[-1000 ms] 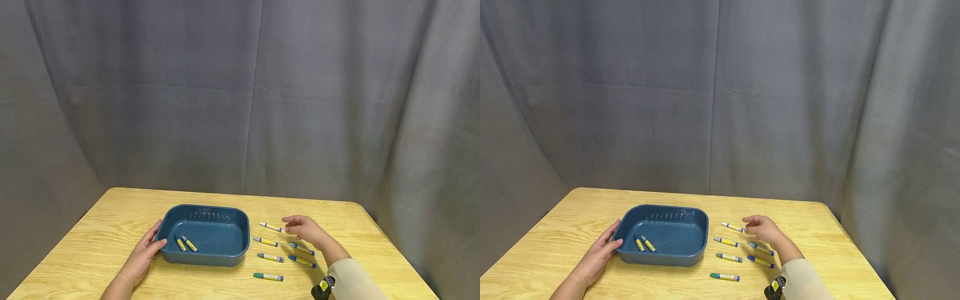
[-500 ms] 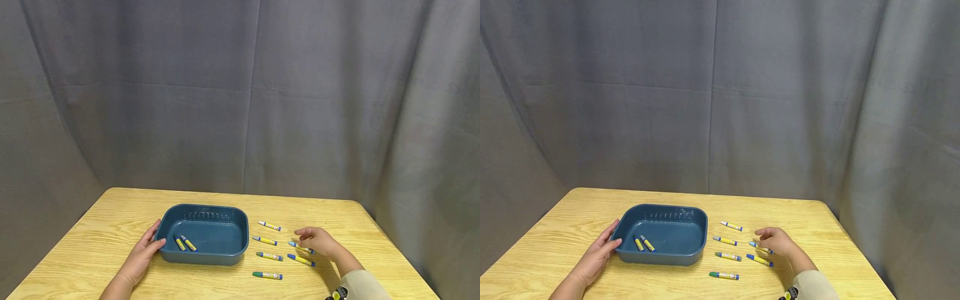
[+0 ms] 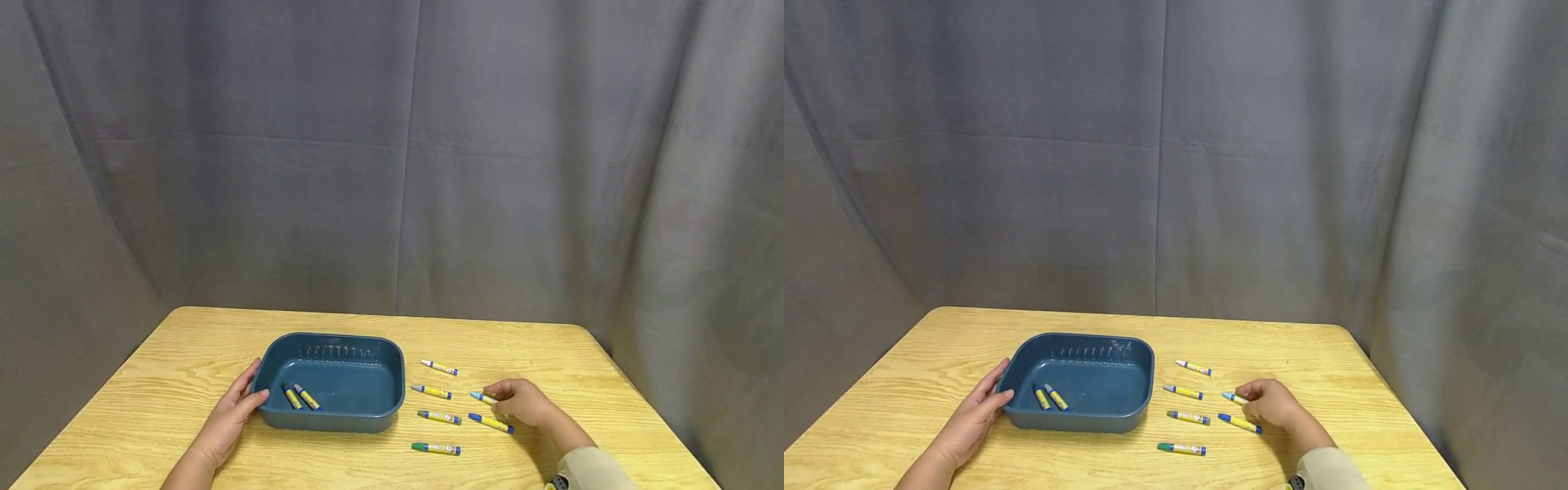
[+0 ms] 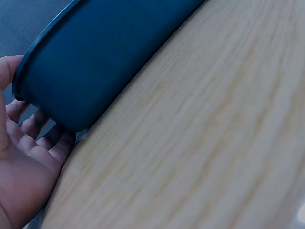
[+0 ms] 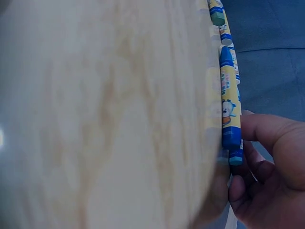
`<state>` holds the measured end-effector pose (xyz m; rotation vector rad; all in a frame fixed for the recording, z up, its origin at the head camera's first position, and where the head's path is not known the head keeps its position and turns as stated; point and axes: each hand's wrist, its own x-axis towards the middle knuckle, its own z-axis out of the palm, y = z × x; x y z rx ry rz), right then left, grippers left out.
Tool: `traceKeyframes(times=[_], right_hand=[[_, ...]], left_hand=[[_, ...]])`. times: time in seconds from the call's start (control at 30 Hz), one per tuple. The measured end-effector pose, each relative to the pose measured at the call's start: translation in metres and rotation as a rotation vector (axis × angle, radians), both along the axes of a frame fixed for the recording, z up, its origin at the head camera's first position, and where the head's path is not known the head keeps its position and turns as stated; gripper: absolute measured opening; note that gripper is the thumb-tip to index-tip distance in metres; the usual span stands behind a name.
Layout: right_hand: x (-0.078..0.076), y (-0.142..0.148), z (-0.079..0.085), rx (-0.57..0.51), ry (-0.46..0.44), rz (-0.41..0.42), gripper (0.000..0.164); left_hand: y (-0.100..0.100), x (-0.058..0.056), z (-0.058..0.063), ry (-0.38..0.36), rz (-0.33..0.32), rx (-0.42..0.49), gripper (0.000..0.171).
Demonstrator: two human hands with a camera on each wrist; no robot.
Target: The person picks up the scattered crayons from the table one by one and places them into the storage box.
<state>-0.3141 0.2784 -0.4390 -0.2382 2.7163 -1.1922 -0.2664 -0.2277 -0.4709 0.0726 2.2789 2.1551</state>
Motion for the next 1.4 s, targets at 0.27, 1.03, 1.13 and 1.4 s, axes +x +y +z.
traceKeyframes(times=[0.27, 1.03, 1.13, 1.4], right_hand=[[0.0, -0.005, 0.001, 0.037, 0.016, -0.016, 0.029], [-0.029, -0.066, 0.039, -0.189, -0.009, -0.074, 0.042], [-0.034, -0.08, 0.045, -0.23, -0.012, -0.06, 0.042], [-0.046, -0.12, 0.058, -0.287, -0.015, -0.029, 0.039]], left_hand=[[-0.001, 0.0, 0.0, -0.015, 0.003, 0.001, 0.073], [-0.002, 0.001, -0.001, 0.0, 0.01, 0.014, 0.072], [-0.001, 0.001, 0.0, 0.004, 0.008, 0.02, 0.072], [0.001, 0.0, 0.001, 0.004, 0.015, 0.028, 0.071]])
